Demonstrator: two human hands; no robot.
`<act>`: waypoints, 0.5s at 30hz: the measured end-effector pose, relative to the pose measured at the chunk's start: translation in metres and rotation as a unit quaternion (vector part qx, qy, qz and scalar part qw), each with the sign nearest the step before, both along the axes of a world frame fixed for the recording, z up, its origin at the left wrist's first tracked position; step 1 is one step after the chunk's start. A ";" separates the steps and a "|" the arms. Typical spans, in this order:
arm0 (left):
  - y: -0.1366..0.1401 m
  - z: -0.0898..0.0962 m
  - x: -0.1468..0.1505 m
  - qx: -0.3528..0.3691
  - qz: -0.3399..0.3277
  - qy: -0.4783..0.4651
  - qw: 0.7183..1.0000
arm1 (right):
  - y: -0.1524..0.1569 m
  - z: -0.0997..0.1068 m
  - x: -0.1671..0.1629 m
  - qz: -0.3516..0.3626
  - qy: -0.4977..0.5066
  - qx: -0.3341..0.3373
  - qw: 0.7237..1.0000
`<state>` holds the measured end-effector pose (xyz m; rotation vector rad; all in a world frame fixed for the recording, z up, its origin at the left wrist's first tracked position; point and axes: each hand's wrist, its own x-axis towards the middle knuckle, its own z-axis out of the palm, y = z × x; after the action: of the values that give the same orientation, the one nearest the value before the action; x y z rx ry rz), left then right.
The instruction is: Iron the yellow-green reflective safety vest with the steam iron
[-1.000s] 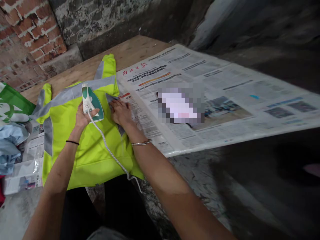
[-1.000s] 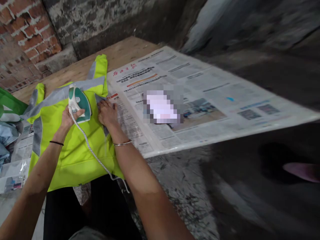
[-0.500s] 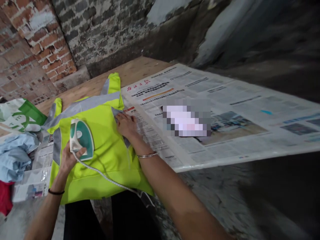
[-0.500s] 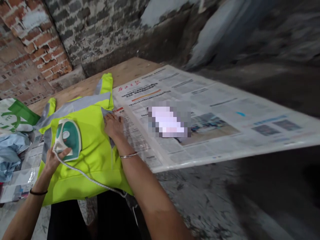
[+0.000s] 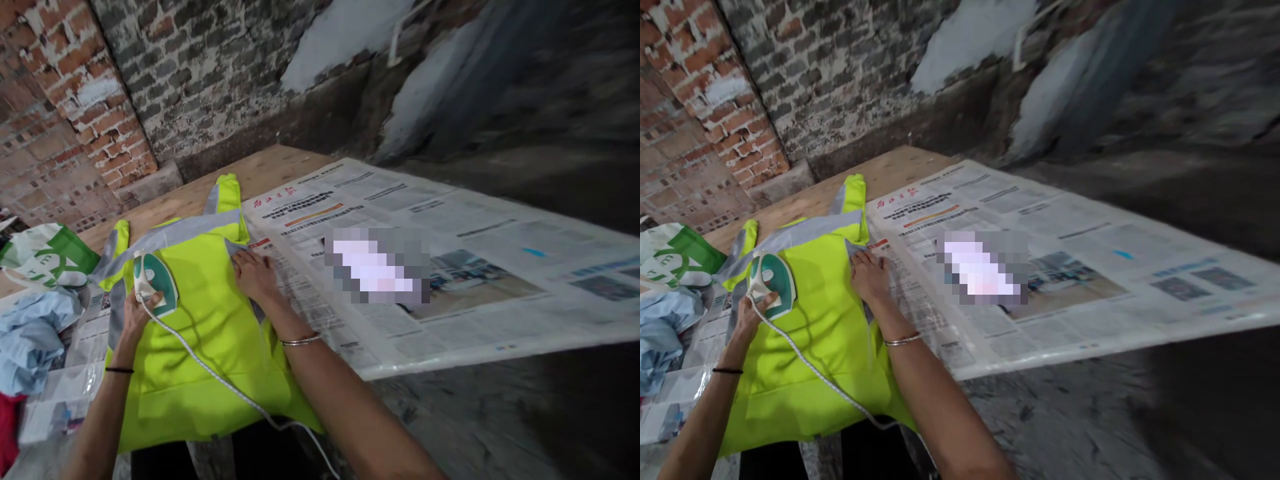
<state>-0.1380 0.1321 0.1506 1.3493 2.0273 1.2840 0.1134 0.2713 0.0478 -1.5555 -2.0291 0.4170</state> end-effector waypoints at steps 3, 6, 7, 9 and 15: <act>0.004 0.000 0.008 -0.001 -0.021 -0.005 1.000 | 0.000 0.002 0.000 -0.003 -0.002 -0.002 1.000; 0.008 -0.006 0.027 -0.010 -0.051 -0.008 0.999 | -0.002 0.004 0.001 -0.010 -0.007 -0.004 1.000; 0.011 -0.008 0.035 -0.012 -0.063 -0.013 0.998 | -0.002 0.005 0.002 -0.009 -0.009 -0.006 1.000; 0.024 -0.013 0.054 -0.013 -0.086 -0.027 0.996 | -0.003 0.005 0.003 0.001 -0.012 -0.011 1.000; 0.081 -0.016 0.092 -0.001 -0.107 -0.065 0.992 | -0.004 0.005 0.005 0.002 -0.008 -0.011 1.000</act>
<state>-0.0458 0.2132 0.1347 1.4008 1.7440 1.2393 0.1187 0.2674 0.0527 -1.5736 -2.0467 0.4300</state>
